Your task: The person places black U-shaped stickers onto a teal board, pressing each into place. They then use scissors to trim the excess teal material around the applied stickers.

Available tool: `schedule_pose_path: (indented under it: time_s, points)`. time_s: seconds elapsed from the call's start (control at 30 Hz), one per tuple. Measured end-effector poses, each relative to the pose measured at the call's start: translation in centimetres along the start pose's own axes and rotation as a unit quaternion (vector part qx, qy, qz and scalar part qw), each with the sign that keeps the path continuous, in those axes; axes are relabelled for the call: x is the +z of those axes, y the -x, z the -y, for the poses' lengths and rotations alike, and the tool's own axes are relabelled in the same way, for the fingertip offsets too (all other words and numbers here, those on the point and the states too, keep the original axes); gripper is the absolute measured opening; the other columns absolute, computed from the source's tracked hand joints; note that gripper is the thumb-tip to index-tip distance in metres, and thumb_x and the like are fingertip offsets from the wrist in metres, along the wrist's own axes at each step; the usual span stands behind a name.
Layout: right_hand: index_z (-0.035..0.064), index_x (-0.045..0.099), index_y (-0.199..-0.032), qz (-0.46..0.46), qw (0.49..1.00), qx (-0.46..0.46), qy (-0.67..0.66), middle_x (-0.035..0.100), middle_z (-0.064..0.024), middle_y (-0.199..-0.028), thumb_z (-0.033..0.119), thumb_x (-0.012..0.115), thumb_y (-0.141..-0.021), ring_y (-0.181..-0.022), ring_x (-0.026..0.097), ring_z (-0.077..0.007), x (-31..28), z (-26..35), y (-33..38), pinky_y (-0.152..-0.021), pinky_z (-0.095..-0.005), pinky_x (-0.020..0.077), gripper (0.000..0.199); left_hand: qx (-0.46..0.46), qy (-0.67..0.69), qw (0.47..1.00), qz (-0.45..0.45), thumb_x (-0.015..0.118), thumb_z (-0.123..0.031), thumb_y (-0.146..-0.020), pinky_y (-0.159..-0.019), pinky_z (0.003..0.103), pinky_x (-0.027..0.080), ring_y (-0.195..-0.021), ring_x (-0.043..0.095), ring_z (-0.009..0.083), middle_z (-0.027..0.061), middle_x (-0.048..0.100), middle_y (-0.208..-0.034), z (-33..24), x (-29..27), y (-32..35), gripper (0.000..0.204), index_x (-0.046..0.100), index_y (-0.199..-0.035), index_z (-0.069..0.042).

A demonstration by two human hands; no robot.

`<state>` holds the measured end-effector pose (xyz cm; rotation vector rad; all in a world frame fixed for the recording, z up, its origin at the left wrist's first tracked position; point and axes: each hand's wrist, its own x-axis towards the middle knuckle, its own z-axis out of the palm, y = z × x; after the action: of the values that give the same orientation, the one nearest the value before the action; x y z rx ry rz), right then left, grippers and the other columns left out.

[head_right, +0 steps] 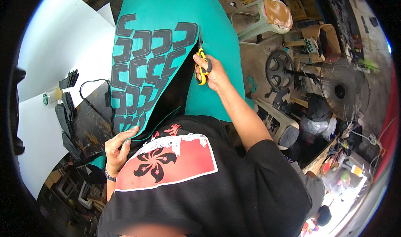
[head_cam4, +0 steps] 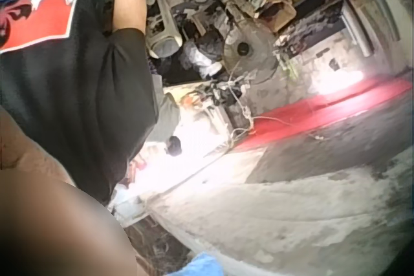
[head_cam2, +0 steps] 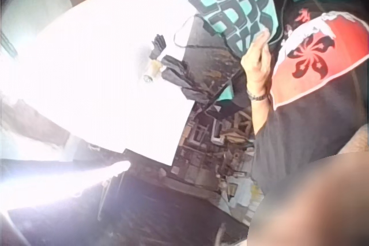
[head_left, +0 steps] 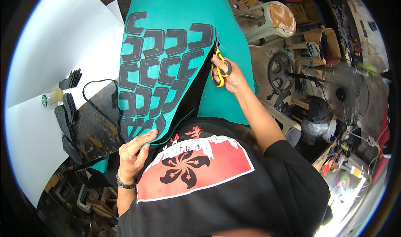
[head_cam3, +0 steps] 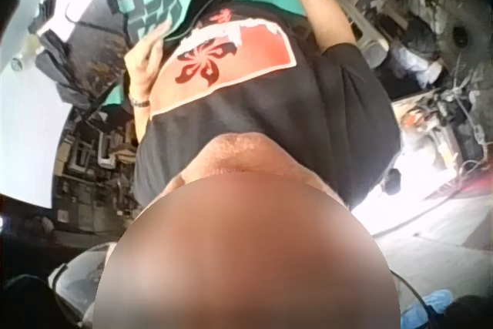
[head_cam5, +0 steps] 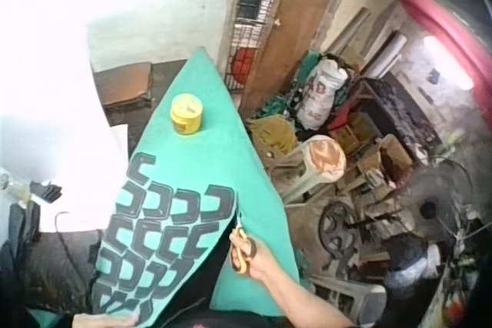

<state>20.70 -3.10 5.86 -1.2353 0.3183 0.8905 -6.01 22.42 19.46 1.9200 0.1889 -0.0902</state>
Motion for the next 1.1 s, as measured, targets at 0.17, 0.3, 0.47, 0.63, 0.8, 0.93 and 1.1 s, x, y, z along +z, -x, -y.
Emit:
schedule_pose_path:
  time_s: [0.17,0.3,0.47,0.63,0.8,0.93,1.1]
  points:
    - [0.0044,0.055,-0.102,0.002,1.0,0.008,-0.009,0.056,-0.0037,-0.066,0.033,0.079,-0.087,-0.048,0.052,-0.0123,0.2,0.4,1.1,-0.045,-0.0267,0.0422,0.04,-0.023,0.016,0.998,-0.06,0.053,0.011,-0.087,-0.096,0.036,0.053,-0.108,0.071,0.0304,0.0211,0.072,-0.111,0.4,0.1,0.3,0.027,0.069,-0.109,0.006]
    - [0.0,0.051,-0.128,0.076,0.996,0.05,-0.014,0.058,-0.0066,-0.073,0.04,0.07,-0.094,-0.056,0.054,-0.0156,-1.0,1.4,4.6,-0.053,-0.0279,0.0429,0.055,-0.039,0.0,0.99,-0.138,0.053,0.005,-0.095,-0.096,0.035,0.051,-0.107,0.07,0.0293,0.0219,0.072,-0.11,1.0,-0.2,0.5,0.023,0.067,-0.113,0.007]
    - [0.0007,0.048,-0.135,0.16,0.982,0.103,-0.011,0.06,-0.0089,-0.08,0.043,0.07,-0.093,-0.064,0.057,-0.0178,-3.6,3.2,8.8,-0.057,-0.0285,0.0446,0.064,-0.065,-0.028,0.978,-0.199,0.056,0.001,-0.096,-0.096,0.033,0.05,-0.105,0.07,0.025,0.0189,0.072,-0.11,1.4,-0.7,1.1,0.021,0.068,-0.113,0.005]
    - [-0.0005,0.045,-0.139,0.233,0.964,0.12,-0.039,0.061,-0.0091,-0.082,0.05,0.074,-0.087,-0.063,0.059,-0.0174,-9.0,7.0,8.2,-0.059,-0.0291,0.0468,0.078,-0.073,-0.042,0.974,-0.212,0.052,0.003,-0.096,-0.098,0.037,0.049,-0.108,0.069,0.0297,0.0195,0.072,-0.11,1.0,-0.5,1.7,0.022,0.067,-0.113,0.006]
    - [0.0012,0.046,-0.14,0.298,0.939,0.172,0.025,0.063,-0.0088,-0.08,0.052,0.073,-0.087,-0.062,0.061,-0.0187,-13.8,10.0,0.2,-0.06,-0.0304,0.0484,0.078,-0.074,-0.018,0.972,-0.222,0.05,0.002,-0.096,-0.1,0.042,0.05,-0.109,0.068,0.0326,0.0222,0.07,-0.111,0.2,0.4,2.0,0.022,0.066,-0.112,0.005]
    - [-0.0016,0.045,-0.14,0.382,0.888,0.251,0.044,0.063,-0.0099,-0.08,0.049,0.07,-0.091,-0.064,0.061,-0.0173,-14.5,10.9,-5.0,-0.054,-0.0286,0.0481,0.075,-0.072,-0.022,0.969,-0.233,0.051,0.003,-0.094,-0.1,0.042,0.05,-0.108,0.068,0.0323,0.0214,0.071,-0.109,-0.5,1.4,2.1,0.022,0.067,-0.11,0.004]
    - [-0.0037,0.046,-0.139,0.414,0.875,0.249,0.014,0.064,-0.0118,-0.083,0.051,0.071,-0.089,-0.064,0.061,-0.0183,-13.3,11.0,-9.2,-0.054,-0.0292,0.0488,0.079,-0.067,-0.029,0.968,-0.24,0.053,0.004,-0.089,-0.098,0.044,0.05,-0.104,0.07,0.0327,0.0189,0.073,-0.104,-1.0,2.6,2.4,0.021,0.069,-0.103,0.003]
